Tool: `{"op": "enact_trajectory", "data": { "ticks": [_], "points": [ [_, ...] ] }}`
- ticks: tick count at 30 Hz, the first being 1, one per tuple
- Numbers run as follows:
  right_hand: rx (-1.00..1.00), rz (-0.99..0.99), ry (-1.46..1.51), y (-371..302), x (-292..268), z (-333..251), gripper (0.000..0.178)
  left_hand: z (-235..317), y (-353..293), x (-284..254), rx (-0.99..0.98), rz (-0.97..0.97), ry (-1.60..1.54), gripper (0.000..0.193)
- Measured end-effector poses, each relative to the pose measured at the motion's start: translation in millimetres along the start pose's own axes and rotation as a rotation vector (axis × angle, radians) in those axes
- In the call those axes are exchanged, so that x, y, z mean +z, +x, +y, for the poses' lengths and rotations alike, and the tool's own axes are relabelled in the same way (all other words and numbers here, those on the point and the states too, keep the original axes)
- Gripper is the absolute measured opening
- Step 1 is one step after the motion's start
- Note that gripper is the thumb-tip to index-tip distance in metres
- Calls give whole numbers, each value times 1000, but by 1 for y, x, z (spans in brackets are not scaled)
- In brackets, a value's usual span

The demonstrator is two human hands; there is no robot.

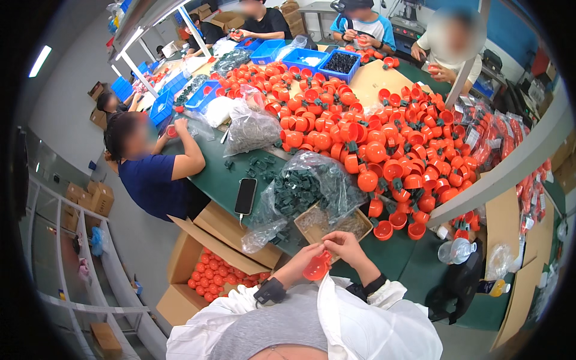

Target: Assembling small red and green plastic components into finished units at a factory assembly line.

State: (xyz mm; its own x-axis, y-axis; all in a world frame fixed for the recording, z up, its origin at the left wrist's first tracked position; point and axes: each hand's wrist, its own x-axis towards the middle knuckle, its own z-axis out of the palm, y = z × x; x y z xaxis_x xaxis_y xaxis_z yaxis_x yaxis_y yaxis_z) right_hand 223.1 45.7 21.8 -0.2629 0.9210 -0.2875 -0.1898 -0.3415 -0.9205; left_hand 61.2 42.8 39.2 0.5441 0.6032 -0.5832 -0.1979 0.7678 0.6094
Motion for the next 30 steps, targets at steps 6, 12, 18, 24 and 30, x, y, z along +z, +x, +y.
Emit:
{"op": "enact_trajectory", "data": {
  "ticks": [6,12,18,24,30],
  "points": [
    [29,26,82,-4,1,6,16,-13,9,-25,-217,-178,-451,28],
    [14,274,21,10,-20,6,18,-10,35,-23,-38,206,-176,29],
    [-280,218,-591,-12,1,-16,21,-21,45,-25,194,493,155,34],
    [-333,246,-657,-16,23,-21,18,-15,25,-15,225,333,199,28],
    [-472,238,-761,-10,28,-22,15,-12,14,-13,255,292,168,22]
  ]
}}
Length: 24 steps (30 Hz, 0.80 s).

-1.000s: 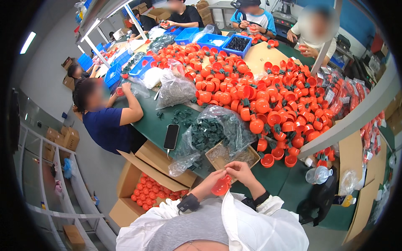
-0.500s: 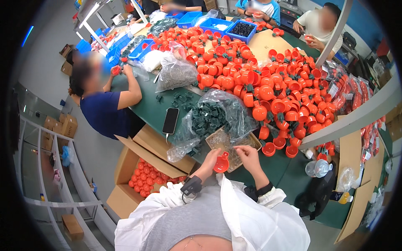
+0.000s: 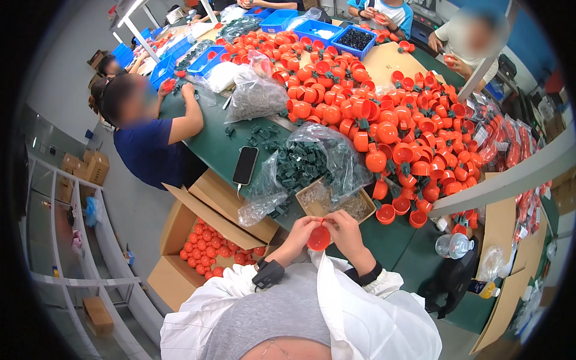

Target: Assembling small red and green plastic components into finished units at a factory assembly line.

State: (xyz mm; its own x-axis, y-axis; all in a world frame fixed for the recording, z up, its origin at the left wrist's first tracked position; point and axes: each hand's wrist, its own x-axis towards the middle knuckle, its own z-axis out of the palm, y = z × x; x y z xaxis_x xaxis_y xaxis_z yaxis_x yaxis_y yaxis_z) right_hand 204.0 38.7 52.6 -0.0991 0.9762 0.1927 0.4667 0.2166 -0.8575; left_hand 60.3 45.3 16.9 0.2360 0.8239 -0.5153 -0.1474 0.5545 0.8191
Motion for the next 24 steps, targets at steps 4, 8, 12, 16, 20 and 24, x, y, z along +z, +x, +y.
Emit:
{"op": "enact_trajectory", "data": {
  "ticks": [4,8,12,16,20,24],
  "points": [
    [5,5,18,2,0,-4,12,3,-3,-3,-35,-17,-94,24],
    [17,11,27,-2,-5,-3,13,0,-4,-2,-17,-47,-108,26],
    [29,-42,57,-1,-3,4,11,-2,-4,-9,-25,-45,-157,24],
    [43,-36,112,4,6,19,13,-7,-4,-18,-2,-46,-157,22],
    [219,-304,394,32,3,32,20,-5,-6,-25,19,-1,-212,22],
    [17,-89,161,79,29,53,20,-1,-12,-41,55,18,-272,22]
  ]
}}
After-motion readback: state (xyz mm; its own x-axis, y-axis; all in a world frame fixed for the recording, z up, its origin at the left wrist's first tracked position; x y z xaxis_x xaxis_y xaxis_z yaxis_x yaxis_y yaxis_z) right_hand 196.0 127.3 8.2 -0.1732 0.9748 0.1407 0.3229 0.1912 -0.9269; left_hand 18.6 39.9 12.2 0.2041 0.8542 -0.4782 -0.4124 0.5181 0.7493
